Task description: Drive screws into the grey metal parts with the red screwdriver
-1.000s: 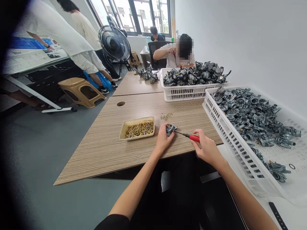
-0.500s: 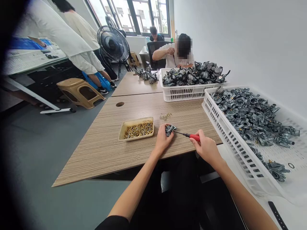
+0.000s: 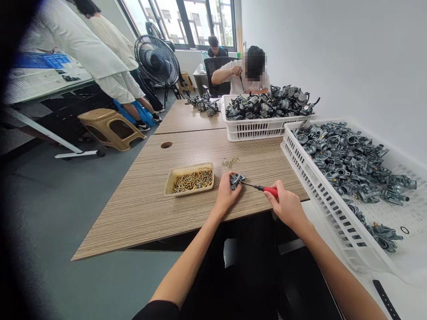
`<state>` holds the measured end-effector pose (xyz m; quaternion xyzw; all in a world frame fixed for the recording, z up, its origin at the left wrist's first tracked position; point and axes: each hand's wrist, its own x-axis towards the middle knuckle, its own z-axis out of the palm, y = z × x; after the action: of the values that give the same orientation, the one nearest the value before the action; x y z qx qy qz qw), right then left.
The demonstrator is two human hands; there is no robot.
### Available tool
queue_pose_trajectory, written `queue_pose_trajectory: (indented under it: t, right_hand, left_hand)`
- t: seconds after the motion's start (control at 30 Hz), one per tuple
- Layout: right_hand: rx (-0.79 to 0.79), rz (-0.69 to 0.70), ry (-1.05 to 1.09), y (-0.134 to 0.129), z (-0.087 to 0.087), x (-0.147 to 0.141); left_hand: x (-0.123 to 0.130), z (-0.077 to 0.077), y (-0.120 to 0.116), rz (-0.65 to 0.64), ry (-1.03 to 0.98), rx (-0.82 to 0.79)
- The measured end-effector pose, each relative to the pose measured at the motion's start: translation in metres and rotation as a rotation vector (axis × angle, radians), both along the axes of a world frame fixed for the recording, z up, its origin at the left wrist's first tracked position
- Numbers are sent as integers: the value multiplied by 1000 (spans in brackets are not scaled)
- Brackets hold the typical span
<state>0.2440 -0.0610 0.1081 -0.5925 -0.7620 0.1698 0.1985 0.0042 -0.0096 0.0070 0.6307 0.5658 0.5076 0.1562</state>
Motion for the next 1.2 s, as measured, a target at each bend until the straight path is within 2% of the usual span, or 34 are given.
queue_pose_trajectory:
  t: [0.27, 0.53, 0.83, 1.03, 1.2]
  right_hand:
    - [39, 107, 58, -2, 3, 2]
    - [14, -2, -38, -1, 2, -1]
    - [13, 107, 60, -4, 6, 0]
    - [-3, 13, 28, -1, 4, -2]
    - [-30, 6, 105, 2, 9, 1]
  left_hand:
    - [0, -1, 0, -14, -4, 4]
    - [0, -2, 1, -3, -2, -6]
    - [0, 0, 0, 2, 0, -19]
    - [-1, 0, 0, 2, 10, -35]
    - [0, -3, 0, 15, 56, -71]
